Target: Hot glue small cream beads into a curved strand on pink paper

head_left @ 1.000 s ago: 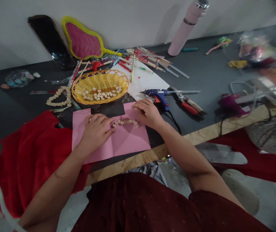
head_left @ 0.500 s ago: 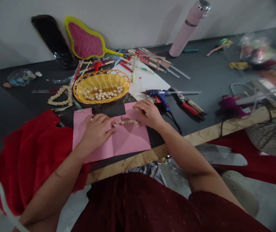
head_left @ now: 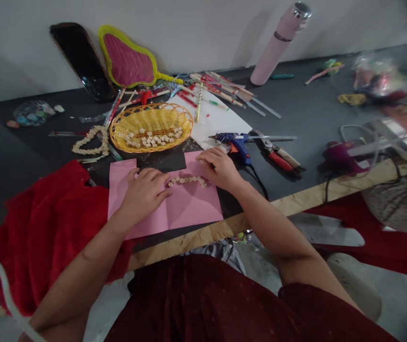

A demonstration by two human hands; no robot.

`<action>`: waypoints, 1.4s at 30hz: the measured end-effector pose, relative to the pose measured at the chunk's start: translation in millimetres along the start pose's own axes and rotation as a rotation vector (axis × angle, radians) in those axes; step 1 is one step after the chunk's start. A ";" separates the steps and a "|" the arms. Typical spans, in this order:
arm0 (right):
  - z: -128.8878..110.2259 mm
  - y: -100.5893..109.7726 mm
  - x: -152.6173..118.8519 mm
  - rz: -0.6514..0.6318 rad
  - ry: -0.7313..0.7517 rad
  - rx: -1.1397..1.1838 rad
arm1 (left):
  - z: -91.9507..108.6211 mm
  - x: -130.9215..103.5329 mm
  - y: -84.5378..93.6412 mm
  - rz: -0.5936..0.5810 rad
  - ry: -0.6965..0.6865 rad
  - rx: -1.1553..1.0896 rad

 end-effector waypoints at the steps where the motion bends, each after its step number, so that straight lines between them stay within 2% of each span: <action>1: 0.3 0.1 0.0 0.002 0.000 -0.003 | -0.1 0.1 0.0 -0.001 0.002 -0.003; 8: -4.9 5.8 2.6 0.003 0.004 -0.001 | -2.9 2.3 -1.7 -0.023 -0.008 -0.004; 11: -21.0 0.6 1.5 -0.097 0.059 -0.001 | -0.1 6.6 -1.2 -0.004 -0.004 -0.013; 14: -33.5 -10.3 -2.9 -0.228 0.075 -0.027 | 12.0 13.1 -2.4 -0.006 -0.044 -0.020; 17: -37.7 -15.8 -6.1 -0.277 0.075 -0.061 | 24.2 20.5 -3.3 -0.019 -0.072 -0.018; 22: -32.3 -13.3 -6.7 -0.259 0.102 -0.036 | 30.9 29.0 -3.6 -0.041 -0.051 -0.031; 31: -19.6 4.7 0.0 -0.152 0.128 0.038 | 25.8 32.5 -10.4 -0.024 -0.038 -0.068; 35: -27.4 0.3 -1.9 -0.164 0.170 0.057 | 25.3 33.0 -10.9 -0.015 -0.029 -0.083; 42: -24.8 -16.9 -8.5 -0.250 0.131 0.023 | 25.3 32.5 -9.2 -0.027 -0.034 -0.087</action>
Point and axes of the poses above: each hand's wrist, its own x-axis towards the middle knuckle, its own y-axis out of the back of the hand, z = x × y, the point moved 8 cm from there along x, towards the middle knuckle, and after that the axes turned 5 degrees about y, right-handed, at the moved point
